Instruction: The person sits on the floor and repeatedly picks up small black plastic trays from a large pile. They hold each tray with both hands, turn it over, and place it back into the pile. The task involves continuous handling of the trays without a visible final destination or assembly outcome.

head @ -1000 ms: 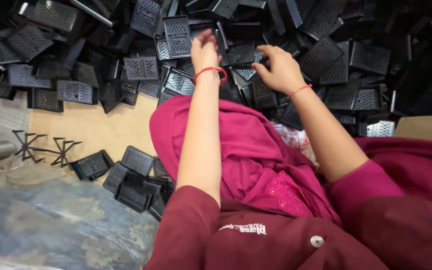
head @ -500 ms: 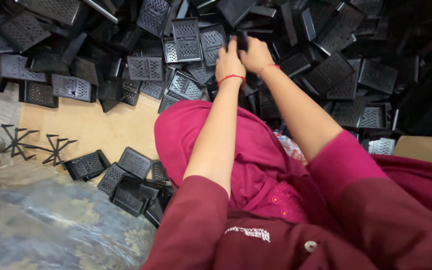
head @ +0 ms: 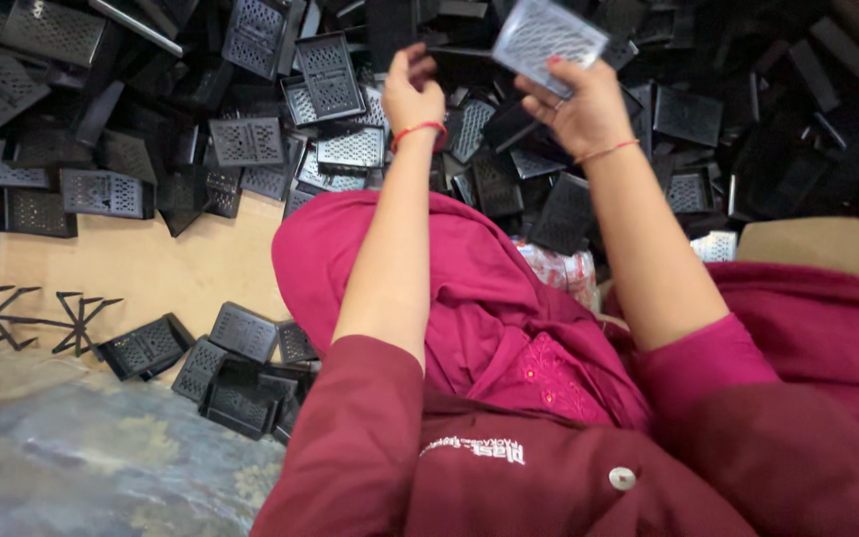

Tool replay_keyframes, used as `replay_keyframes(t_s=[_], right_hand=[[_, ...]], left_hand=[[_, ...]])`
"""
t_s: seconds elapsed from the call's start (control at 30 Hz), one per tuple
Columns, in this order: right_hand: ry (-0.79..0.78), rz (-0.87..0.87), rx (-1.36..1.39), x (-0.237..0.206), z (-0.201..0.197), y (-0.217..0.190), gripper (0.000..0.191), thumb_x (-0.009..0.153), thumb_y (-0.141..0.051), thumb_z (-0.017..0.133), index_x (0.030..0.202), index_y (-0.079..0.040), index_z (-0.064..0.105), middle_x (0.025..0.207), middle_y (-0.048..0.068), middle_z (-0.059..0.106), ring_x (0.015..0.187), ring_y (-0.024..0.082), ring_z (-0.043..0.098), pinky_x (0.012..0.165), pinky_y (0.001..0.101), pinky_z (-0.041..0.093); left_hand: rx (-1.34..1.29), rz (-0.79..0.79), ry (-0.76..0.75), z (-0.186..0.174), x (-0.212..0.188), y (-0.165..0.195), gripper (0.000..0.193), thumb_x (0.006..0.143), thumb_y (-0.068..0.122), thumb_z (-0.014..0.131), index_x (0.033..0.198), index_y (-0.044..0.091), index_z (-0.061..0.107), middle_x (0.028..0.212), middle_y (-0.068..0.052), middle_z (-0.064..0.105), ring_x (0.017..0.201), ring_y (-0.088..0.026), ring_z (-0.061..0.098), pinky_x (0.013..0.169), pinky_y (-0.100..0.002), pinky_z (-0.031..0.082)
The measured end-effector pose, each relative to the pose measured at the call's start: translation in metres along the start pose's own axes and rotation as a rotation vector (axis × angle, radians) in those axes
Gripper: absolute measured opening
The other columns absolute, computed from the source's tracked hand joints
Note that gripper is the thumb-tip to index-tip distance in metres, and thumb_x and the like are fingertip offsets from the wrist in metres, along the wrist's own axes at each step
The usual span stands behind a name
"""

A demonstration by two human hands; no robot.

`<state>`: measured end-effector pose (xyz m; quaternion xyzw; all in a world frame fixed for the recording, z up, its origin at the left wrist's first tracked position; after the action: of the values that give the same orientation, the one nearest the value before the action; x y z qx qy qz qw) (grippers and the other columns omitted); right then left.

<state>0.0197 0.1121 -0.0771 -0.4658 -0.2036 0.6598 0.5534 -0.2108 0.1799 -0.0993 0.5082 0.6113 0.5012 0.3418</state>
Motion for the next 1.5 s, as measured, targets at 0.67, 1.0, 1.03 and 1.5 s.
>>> replay_keyframes(t_s=[0.67,1.0,1.03,1.5], right_hand=[[-0.362,0.013,0.517,-0.026,-0.015,-0.02,0.063,0.103,-0.061,0.046,0.142,-0.013,0.06,0.139,0.01,0.067,0.125,0.032,0.063,0.092,0.0408,0.055],[-0.313,-0.102,0.246,-0.026,0.008,-0.014,0.045,0.108,-0.037,0.049,0.148,-0.018,0.056,0.141,0.008,0.065,0.126,0.031,0.064,0.096,0.0462,0.056],[-0.285,-0.15,0.187,-0.027,0.008,-0.018,0.045,0.107,-0.033,0.049,0.149,-0.018,0.055,0.141,0.008,0.066,0.124,0.03,0.064,0.096,0.0469,0.056],[0.014,-0.979,-1.352,-0.094,0.075,-0.075,0.043,0.099,-0.01,0.064,0.141,-0.008,0.067,0.149,0.02,0.053,0.13,0.034,0.059,0.114,0.041,0.046]], left_hand=[[0.595,-0.331,0.305,-0.054,-0.013,-0.018,0.047,0.058,0.043,0.092,0.093,0.019,0.071,0.116,-0.011,0.061,0.105,-0.039,0.063,0.077,-0.054,0.052],[0.62,-0.273,-0.199,0.006,-0.011,-0.04,0.031,0.069,0.03,0.087,0.087,0.013,0.069,0.129,-0.015,0.058,0.107,-0.036,0.068,0.091,-0.045,0.056],[0.593,-0.196,-0.191,0.009,-0.01,-0.028,0.03,0.069,0.028,0.086,0.087,0.013,0.068,0.132,-0.015,0.058,0.107,-0.037,0.067,0.09,-0.046,0.055],[-0.531,0.27,-0.7,0.03,-0.047,0.1,0.075,0.078,0.015,0.091,0.135,0.006,0.044,0.133,-0.013,0.062,0.123,-0.021,0.066,0.107,-0.034,0.056]])
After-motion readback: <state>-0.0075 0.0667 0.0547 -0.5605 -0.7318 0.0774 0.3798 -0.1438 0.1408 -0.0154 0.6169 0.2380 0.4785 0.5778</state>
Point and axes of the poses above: each hand's wrist, its own x-axis towards the middle knuckle, its own z-axis out of the palm, y = z × x, the point moved 10 cm from there along x, towards the middle knuckle
